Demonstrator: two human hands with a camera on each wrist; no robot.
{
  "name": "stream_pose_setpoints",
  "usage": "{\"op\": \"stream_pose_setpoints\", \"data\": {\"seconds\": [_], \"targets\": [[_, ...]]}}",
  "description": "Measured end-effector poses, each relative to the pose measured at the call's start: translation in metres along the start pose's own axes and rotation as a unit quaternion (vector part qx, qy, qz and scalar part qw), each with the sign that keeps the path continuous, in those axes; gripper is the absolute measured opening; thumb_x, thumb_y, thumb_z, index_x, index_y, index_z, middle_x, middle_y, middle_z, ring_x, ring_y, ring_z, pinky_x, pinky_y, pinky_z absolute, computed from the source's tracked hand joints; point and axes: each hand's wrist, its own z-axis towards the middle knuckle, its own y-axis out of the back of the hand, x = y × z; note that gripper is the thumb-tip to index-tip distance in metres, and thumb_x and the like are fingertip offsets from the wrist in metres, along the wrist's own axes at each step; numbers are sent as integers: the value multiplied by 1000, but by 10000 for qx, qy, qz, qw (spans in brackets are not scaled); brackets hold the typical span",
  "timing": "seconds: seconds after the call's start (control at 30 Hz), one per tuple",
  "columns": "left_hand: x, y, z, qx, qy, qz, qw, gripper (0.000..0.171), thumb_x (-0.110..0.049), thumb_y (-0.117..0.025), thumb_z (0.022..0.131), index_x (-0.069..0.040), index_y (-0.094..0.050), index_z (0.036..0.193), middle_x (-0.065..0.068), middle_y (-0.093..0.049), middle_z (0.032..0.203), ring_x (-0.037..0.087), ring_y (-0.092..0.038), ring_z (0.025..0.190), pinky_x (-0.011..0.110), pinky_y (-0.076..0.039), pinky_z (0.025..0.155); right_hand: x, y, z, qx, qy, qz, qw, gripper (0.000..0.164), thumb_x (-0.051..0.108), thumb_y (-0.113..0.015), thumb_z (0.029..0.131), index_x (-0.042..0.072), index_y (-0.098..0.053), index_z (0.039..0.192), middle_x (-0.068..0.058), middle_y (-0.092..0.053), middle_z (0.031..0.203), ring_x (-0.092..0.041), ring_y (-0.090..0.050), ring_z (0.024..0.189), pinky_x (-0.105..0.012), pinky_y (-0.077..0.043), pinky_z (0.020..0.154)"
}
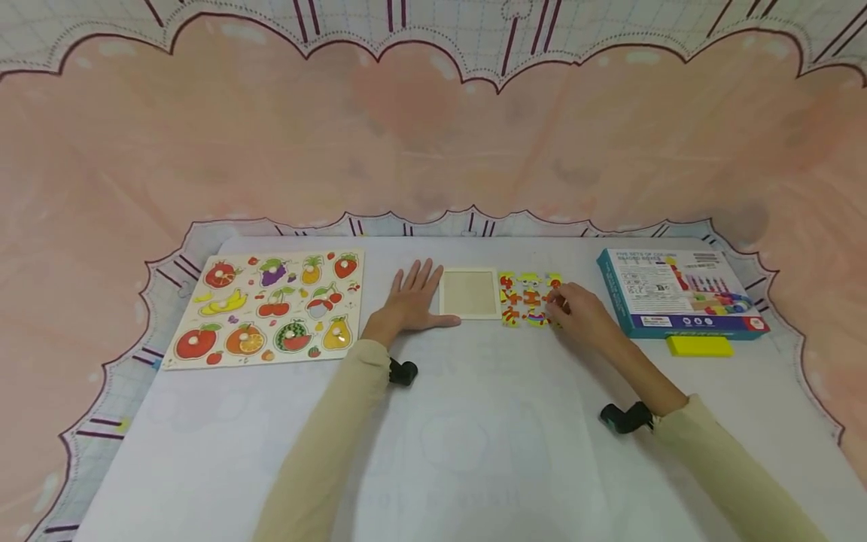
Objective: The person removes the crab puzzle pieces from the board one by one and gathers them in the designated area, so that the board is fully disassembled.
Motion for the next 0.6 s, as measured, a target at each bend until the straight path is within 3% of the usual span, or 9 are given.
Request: {"op": "stream_pose_setpoints", "data": {"seconds": [0.3, 0.4, 0.6], "targets": [[1, 3, 1, -15, -56, 74, 10000, 110, -75, -51, 83, -15, 3, 157, 9, 11, 165, 29, 12, 152, 52, 5, 123, 14, -6, 21, -132, 101, -137, 9998, 37, 27, -63, 94, 1, -62, 121, -15, -59, 112, -27, -57, 94, -39, -52, 78], [4, 4, 0, -32, -131, -164, 9998, 105, -74, -48, 85, -15, 1, 157, 9, 10, 165, 29, 12, 152, 53, 6, 122, 18, -7, 28, -61, 138, -268, 9995, 41, 29, -62, 95, 2, -60, 126, -17, -57, 122, -30, -56, 102, -45, -52, 85], [10, 3, -2, -558, -31, -782, 9954, 93, -75, -35, 88, -21, -5, 158, 7, 3, 166, 33, 9, 152, 57, 9, 120, 28, -11, 39, -62, 237, -688, 9973, 48, 33, -62, 94, 6, -57, 133, -19, -54, 135, -36, -51, 122, -53, -45, 102]]}}
